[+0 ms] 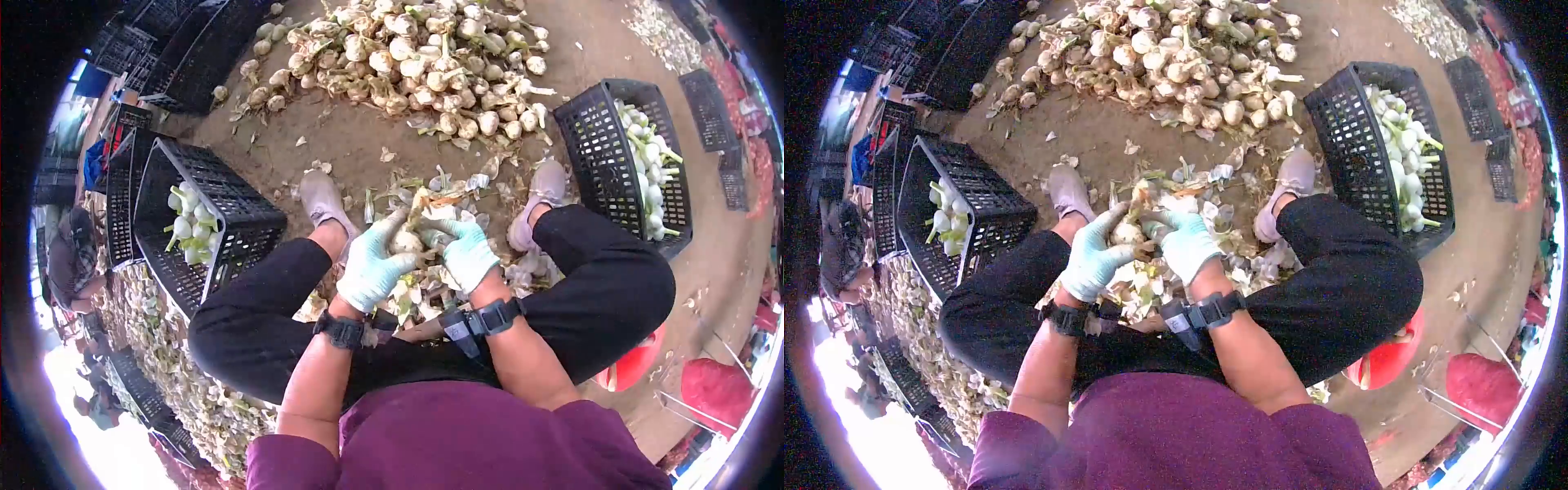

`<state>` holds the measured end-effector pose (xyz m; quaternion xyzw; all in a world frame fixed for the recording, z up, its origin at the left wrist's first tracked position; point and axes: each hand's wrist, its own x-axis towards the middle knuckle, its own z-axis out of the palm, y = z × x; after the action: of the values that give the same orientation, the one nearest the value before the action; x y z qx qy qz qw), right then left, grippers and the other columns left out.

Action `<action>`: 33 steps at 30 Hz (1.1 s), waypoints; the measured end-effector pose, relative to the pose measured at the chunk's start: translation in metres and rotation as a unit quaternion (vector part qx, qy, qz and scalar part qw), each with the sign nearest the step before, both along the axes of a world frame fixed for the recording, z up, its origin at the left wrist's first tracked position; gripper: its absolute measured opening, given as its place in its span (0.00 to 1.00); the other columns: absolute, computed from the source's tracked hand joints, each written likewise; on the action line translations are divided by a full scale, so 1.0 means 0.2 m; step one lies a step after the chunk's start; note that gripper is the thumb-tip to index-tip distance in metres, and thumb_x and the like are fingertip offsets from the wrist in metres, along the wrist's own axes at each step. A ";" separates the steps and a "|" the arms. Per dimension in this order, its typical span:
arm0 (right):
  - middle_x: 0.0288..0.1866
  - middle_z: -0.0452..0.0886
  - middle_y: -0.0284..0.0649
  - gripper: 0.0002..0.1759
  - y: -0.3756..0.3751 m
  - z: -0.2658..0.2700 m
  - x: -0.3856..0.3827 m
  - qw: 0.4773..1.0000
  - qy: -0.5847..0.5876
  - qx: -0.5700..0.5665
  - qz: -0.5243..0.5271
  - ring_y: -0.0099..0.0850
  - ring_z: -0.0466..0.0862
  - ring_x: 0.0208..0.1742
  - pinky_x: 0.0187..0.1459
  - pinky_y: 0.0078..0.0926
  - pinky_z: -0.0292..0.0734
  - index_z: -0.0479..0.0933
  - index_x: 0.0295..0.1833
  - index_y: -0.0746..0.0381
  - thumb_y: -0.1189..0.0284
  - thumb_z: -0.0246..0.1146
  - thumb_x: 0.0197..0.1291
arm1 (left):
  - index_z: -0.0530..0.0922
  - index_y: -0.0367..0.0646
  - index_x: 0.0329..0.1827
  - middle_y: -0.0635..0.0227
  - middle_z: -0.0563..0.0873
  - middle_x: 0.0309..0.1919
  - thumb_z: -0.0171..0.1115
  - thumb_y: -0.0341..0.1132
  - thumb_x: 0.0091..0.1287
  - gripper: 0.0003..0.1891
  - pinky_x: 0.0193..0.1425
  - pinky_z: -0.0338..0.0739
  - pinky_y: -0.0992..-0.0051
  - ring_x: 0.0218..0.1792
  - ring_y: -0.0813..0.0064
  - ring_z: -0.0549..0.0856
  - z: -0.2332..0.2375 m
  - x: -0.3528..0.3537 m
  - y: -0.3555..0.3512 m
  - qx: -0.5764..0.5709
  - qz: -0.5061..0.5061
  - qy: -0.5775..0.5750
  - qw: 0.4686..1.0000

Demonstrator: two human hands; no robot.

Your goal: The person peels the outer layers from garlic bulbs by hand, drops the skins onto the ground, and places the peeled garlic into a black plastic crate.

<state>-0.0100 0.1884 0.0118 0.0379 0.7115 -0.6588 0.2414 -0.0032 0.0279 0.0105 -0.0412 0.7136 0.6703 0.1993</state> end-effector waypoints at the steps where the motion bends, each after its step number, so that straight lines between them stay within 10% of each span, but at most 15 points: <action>1: 0.38 0.79 0.42 0.15 -0.01 0.03 0.00 0.999 0.029 0.032 -0.009 0.29 0.77 0.37 0.41 0.22 0.71 0.74 0.47 0.65 0.75 0.54 0.52 | 0.66 0.32 0.54 0.58 0.75 0.45 0.63 0.30 0.42 0.32 0.51 0.68 0.76 0.46 0.67 0.75 -0.01 0.01 -0.01 0.002 0.004 0.001 1.000; 11: 0.41 0.77 0.45 0.16 -0.03 0.04 0.02 0.994 0.016 0.108 0.024 0.35 0.76 0.39 0.42 0.28 0.69 0.72 0.44 0.66 0.69 0.59 0.51 | 0.62 0.33 0.59 0.52 0.72 0.51 0.62 0.29 0.43 0.35 0.55 0.66 0.75 0.53 0.65 0.72 0.04 0.02 -0.04 -0.072 -0.121 0.023 0.990; 12: 0.38 0.77 0.44 0.15 -0.03 -0.01 0.05 0.979 0.159 0.130 0.019 0.38 0.76 0.38 0.40 0.30 0.70 0.74 0.42 0.64 0.71 0.58 0.46 | 0.62 0.33 0.59 0.52 0.72 0.51 0.62 0.29 0.43 0.35 0.55 0.66 0.75 0.53 0.65 0.72 0.03 0.02 -0.05 -0.072 -0.121 0.021 0.990; 15: 0.35 0.77 0.45 0.14 0.00 -0.07 0.05 0.937 0.297 0.173 0.053 0.39 0.76 0.36 0.39 0.31 0.70 0.75 0.41 0.64 0.72 0.57 0.46 | 0.58 0.32 0.61 0.63 0.74 0.48 0.61 0.22 0.45 0.36 0.48 0.70 0.81 0.43 0.78 0.75 0.05 0.01 -0.07 0.189 -0.039 -0.153 0.969; 20: 0.29 0.76 0.47 0.09 -0.02 0.00 0.03 0.916 0.295 0.257 0.083 0.41 0.75 0.31 0.35 0.30 0.71 0.74 0.36 0.66 0.73 0.56 0.50 | 0.57 0.34 0.61 0.59 0.75 0.48 0.64 0.28 0.45 0.38 0.43 0.74 0.78 0.42 0.72 0.77 0.03 0.00 -0.08 0.205 -0.047 -0.130 0.969; 23: 0.28 0.77 0.47 0.09 -0.07 0.08 0.04 0.949 0.276 0.140 -0.054 0.42 0.76 0.29 0.33 0.30 0.70 0.75 0.35 0.68 0.79 0.52 0.47 | 0.54 0.41 0.63 0.52 0.74 0.46 0.57 0.41 0.53 0.35 0.26 0.77 0.71 0.36 0.63 0.79 0.03 0.01 -0.05 0.513 0.051 -0.212 0.830; 26: 0.28 0.77 0.47 0.09 -0.08 0.07 0.03 0.955 0.235 0.149 -0.103 0.39 0.76 0.30 0.34 0.28 0.70 0.75 0.35 0.68 0.80 0.52 0.47 | 0.54 0.42 0.62 0.54 0.73 0.47 0.54 0.41 0.56 0.32 0.28 0.77 0.73 0.36 0.64 0.80 -0.01 0.02 -0.03 0.527 0.045 -0.241 0.814; 28: 0.27 0.76 0.47 0.08 -0.09 0.04 0.02 0.956 0.212 0.144 -0.145 0.38 0.76 0.29 0.33 0.28 0.70 0.75 0.35 0.68 0.80 0.53 0.47 | 0.58 0.41 0.59 0.62 0.73 0.45 0.56 0.38 0.57 0.28 0.37 0.75 0.77 0.41 0.71 0.77 -0.03 0.06 0.06 0.244 0.124 -0.077 0.959; 30: 0.27 0.75 0.48 0.07 -0.09 0.07 0.03 0.953 0.205 0.194 -0.112 0.42 0.75 0.30 0.33 0.32 0.70 0.73 0.33 0.67 0.78 0.54 0.46 | 0.56 0.39 0.60 0.63 0.72 0.47 0.59 0.34 0.55 0.31 0.37 0.76 0.75 0.42 0.73 0.76 -0.04 0.08 0.06 0.122 0.131 0.066 0.982; 33: 0.27 0.76 0.42 0.07 -0.09 0.07 0.05 0.964 0.181 0.141 -0.136 0.32 0.77 0.28 0.30 0.26 0.71 0.73 0.34 0.68 0.78 0.55 0.47 | 0.61 0.36 0.57 0.63 0.74 0.45 0.56 0.35 0.58 0.25 0.34 0.75 0.77 0.38 0.73 0.77 -0.01 0.07 0.07 0.327 0.183 -0.090 0.923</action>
<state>-0.0006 0.1701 0.0268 0.0476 0.8174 -0.5740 0.0089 0.0111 0.0411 0.0076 -0.1637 0.4139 0.8846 0.1393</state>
